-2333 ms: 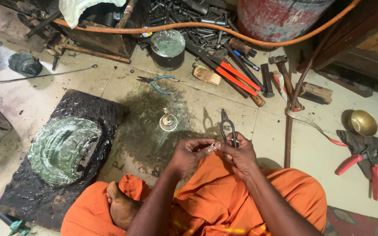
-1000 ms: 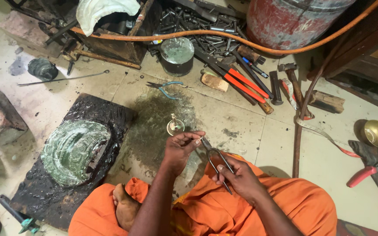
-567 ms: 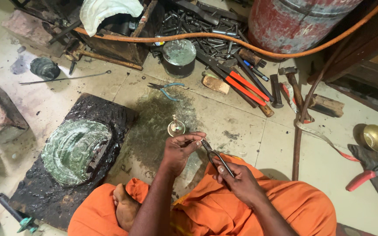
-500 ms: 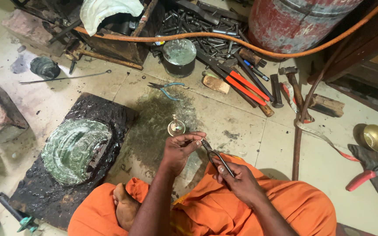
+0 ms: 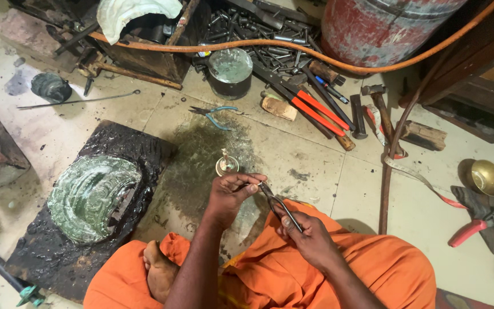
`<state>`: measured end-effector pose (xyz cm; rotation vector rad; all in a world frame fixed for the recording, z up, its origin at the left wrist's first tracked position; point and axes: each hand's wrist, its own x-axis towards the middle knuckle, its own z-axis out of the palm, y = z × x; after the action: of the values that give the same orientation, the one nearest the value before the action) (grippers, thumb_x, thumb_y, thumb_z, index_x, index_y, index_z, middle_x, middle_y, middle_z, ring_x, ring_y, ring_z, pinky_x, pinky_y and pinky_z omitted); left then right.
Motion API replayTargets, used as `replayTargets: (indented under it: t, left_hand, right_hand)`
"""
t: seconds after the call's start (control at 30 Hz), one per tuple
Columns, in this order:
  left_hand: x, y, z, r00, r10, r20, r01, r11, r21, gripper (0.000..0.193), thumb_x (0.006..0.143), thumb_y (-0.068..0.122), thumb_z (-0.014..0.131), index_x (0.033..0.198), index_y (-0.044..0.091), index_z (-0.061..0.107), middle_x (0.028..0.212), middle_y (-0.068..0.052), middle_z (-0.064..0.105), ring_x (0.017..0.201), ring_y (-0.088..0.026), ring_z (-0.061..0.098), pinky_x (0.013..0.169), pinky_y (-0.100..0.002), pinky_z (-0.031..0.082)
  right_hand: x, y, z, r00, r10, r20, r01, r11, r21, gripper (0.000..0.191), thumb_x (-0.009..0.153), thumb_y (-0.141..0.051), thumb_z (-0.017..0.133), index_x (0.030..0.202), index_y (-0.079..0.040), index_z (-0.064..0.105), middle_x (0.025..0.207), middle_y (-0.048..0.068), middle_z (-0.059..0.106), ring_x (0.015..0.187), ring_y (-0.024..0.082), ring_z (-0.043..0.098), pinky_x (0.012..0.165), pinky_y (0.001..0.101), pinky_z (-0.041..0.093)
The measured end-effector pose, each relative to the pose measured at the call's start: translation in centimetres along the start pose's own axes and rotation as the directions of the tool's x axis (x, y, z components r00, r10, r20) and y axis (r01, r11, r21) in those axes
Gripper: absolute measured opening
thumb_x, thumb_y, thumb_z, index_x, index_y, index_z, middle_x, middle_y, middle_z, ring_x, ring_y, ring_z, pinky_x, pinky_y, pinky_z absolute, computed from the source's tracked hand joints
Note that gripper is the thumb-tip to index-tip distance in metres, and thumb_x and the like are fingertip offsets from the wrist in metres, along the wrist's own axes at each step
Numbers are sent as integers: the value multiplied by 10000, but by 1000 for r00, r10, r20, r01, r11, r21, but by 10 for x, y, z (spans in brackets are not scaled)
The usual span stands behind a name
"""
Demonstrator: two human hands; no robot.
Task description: The person sits on the workshop floor and uses pliers to trim and shape a small metal lamp-like object, cutting away excess material and repositioning the piece by hand between cuts. They then switch to blue-handled pliers to continue working the piece.
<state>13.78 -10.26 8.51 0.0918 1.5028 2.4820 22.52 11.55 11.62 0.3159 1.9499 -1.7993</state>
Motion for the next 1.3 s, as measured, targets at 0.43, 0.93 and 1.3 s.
replayTargets:
  t: [0.43, 0.93, 1.3]
  left_hand:
    - [0, 1, 1, 1000, -10, -3, 10, 1000, 3, 168, 888, -114, 683, 992, -11, 764, 1151, -152, 775, 1020, -183, 728, 891, -318, 592]
    - [-4, -17, 9, 992, 6, -123, 0, 999, 51, 163, 869, -157, 670, 962, -46, 743, 1095, -171, 784, 970, -185, 740, 894, -317, 610]
    - [-4, -28, 11, 982, 86, -169, -84, 996, 19, 123, 882, -153, 673, 947, -67, 732, 1115, -205, 778, 982, -204, 733, 907, -324, 593]
  right_hand:
    - [-5, -17, 3, 995, -47, -91, 12, 937, -349, 454, 985, -376, 582, 1368, -154, 684, 812, 15, 590, 717, 95, 564, 631, 272, 475]
    - [4, -3, 21, 976, 179, -127, -204, 953, -223, 348, 1049, -319, 504, 1066, -38, 709, 687, 24, 538, 625, 149, 490, 587, 309, 443]
    - [4, 12, 25, 985, 37, -166, -114, 870, -480, 347, 1063, -351, 464, 1028, -74, 670, 771, 78, 682, 714, 184, 665, 721, 340, 532]
